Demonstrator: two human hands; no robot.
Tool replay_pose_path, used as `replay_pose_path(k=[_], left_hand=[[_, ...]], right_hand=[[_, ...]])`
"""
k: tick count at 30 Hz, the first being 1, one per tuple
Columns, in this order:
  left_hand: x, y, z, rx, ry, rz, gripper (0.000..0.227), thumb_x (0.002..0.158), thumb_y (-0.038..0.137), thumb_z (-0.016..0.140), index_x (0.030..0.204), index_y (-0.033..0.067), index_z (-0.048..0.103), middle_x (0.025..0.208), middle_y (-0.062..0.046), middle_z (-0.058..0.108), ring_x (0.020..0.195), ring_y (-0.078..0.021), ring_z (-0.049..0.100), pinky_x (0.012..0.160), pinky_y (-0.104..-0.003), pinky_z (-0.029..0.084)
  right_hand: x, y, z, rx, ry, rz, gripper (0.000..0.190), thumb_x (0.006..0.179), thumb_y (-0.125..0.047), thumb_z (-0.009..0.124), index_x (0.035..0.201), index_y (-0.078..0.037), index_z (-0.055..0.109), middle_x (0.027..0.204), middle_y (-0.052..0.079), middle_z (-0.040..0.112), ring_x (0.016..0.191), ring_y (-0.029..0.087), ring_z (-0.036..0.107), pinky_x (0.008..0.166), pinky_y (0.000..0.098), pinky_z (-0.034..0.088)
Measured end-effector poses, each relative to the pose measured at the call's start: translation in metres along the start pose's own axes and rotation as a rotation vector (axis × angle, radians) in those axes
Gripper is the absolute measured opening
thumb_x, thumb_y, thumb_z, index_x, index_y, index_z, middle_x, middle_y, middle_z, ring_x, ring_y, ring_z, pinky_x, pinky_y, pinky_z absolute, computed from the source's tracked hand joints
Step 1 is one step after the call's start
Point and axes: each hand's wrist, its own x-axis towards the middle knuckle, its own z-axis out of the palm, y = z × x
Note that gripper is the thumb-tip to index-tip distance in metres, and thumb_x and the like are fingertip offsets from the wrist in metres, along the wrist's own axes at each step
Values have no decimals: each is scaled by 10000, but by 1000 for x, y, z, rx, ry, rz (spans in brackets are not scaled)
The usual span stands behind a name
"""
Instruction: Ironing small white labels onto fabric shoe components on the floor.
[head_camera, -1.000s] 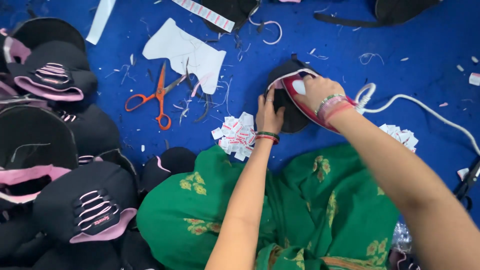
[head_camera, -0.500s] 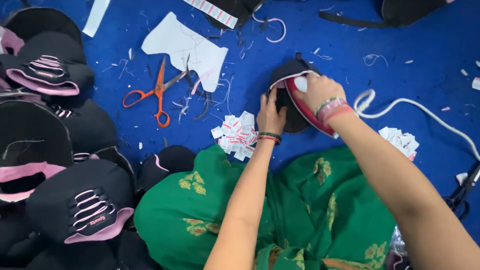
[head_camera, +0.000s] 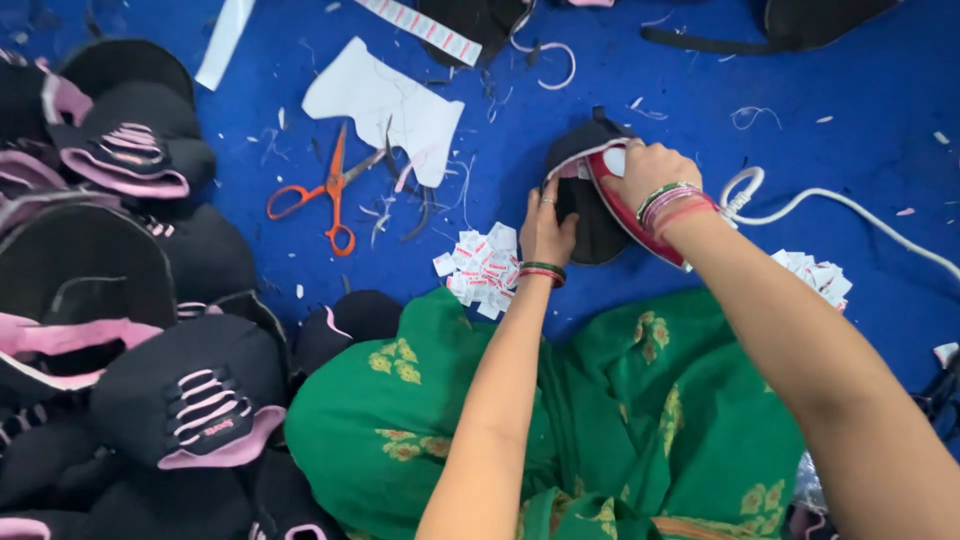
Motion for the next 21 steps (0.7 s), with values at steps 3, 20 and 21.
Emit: replay_pose_path(k=[3,20,21], left_hand=[[4,-3,1,-35,39,80,844,796,77,768,1537,233,397,1379,-182,540,1195,-448,603,925,-488,544],[7,-16,17,60,9,92,842,848,116,741,1573,268,340,1455,-230,522,1171,-470,619,918,-505,550],[6,-13,15,58,8,101,842,848,116,741,1573,268,340,1455,-230,522,1171,-470,619,918,-505,550]], right_hand=[[1,5,-1,-33,-25,18,592,905,-520,705,1183,2,674,999,251,745,911,411,741,784,500,601],[32,3,5,66,11,-107,575,821,-517,725,1131,-33,703,1059,238,722,934,422,715,798,497,589],[23,7,1,66,19,-102,575,821,-517,725,1131,-33,703,1059,238,722,934,422,715,798,497,589]])
